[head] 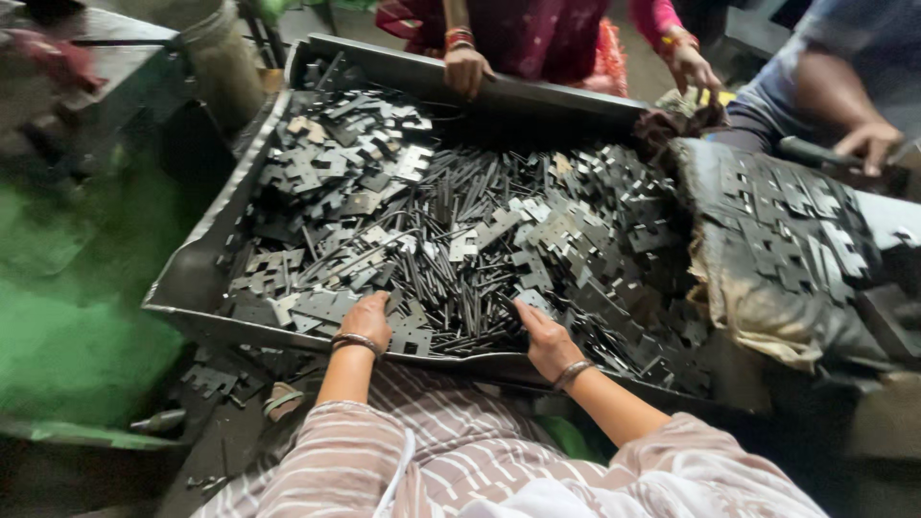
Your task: The person sorts through a bin of metal hinge pieces and thin metal rods, picking them up and moving them around within the bin or placing them onto an adjacent work surface.
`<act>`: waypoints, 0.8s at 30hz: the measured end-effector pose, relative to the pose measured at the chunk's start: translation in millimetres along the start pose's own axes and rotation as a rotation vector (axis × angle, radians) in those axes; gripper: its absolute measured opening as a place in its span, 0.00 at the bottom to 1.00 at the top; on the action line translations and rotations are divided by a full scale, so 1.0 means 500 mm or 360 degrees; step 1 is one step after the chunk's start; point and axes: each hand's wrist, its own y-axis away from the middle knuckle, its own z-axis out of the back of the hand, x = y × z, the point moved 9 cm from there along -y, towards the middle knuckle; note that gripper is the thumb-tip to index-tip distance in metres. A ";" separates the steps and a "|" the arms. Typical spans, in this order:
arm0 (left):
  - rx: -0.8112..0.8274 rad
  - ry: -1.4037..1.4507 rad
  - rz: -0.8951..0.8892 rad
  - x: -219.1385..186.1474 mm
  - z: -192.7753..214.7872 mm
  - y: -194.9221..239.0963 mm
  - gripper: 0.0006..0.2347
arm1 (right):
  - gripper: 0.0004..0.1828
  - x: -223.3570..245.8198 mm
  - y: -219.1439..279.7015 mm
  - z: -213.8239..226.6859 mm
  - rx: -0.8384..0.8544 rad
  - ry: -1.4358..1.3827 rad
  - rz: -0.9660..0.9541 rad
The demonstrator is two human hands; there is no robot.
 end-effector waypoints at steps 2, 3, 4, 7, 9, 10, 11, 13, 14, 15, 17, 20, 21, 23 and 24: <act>-0.0032 -0.0019 -0.0076 -0.008 0.000 -0.003 0.20 | 0.38 -0.011 0.001 0.005 -0.0025 -0.0008 -0.0046; -0.0037 -0.0003 -0.0057 -0.003 0.003 -0.002 0.19 | 0.37 -0.008 -0.004 0.009 -0.0065 -0.0018 0.0004; -0.0031 0.0016 -0.0045 -0.005 0.003 0.000 0.19 | 0.35 -0.007 -0.004 0.017 -0.0105 -0.0022 0.0043; -0.0010 0.0040 -0.0017 -0.012 0.010 0.006 0.18 | 0.34 0.006 -0.012 0.024 -0.0162 -0.0041 0.0154; 0.0011 0.0035 0.0014 -0.014 0.015 0.008 0.18 | 0.36 0.019 -0.017 0.011 -0.0112 -0.0045 0.0180; 0.0031 0.0028 0.0036 -0.014 0.012 0.009 0.18 | 0.38 0.026 -0.012 -0.001 -0.0051 -0.0041 0.0164; 0.0051 0.0021 0.0058 -0.010 0.009 0.010 0.18 | 0.40 0.030 -0.013 -0.013 0.0009 -0.0036 0.0149; 0.0049 -0.0030 0.0023 -0.008 0.005 0.002 0.17 | 0.42 0.056 -0.010 -0.031 0.0173 0.0017 0.0326; 0.0063 -0.0054 0.0004 -0.009 -0.006 0.001 0.17 | 0.43 0.068 0.000 -0.039 0.0261 0.0045 0.0400; 0.0015 -0.0029 -0.0020 -0.007 -0.005 -0.003 0.17 | 0.44 0.067 -0.003 -0.039 0.0247 0.0050 0.0376; -0.0059 0.0025 -0.0079 -0.007 0.001 -0.005 0.17 | 0.45 0.062 -0.011 -0.035 0.0222 0.0068 0.0303; 0.0042 0.0010 0.0042 -0.003 0.000 0.004 0.19 | 0.45 0.056 -0.014 -0.035 0.0243 0.0031 0.0209; 0.0050 0.0010 0.0061 -0.007 0.002 0.006 0.19 | 0.44 0.054 -0.015 -0.037 0.0266 0.0033 0.0186; 0.0064 0.0002 0.0098 -0.004 0.004 0.009 0.20 | 0.43 0.048 -0.014 -0.044 0.0306 0.0028 0.0137; 0.0043 -0.0013 0.0056 -0.005 0.003 0.007 0.20 | 0.43 0.049 -0.013 -0.048 0.0307 0.0036 0.0163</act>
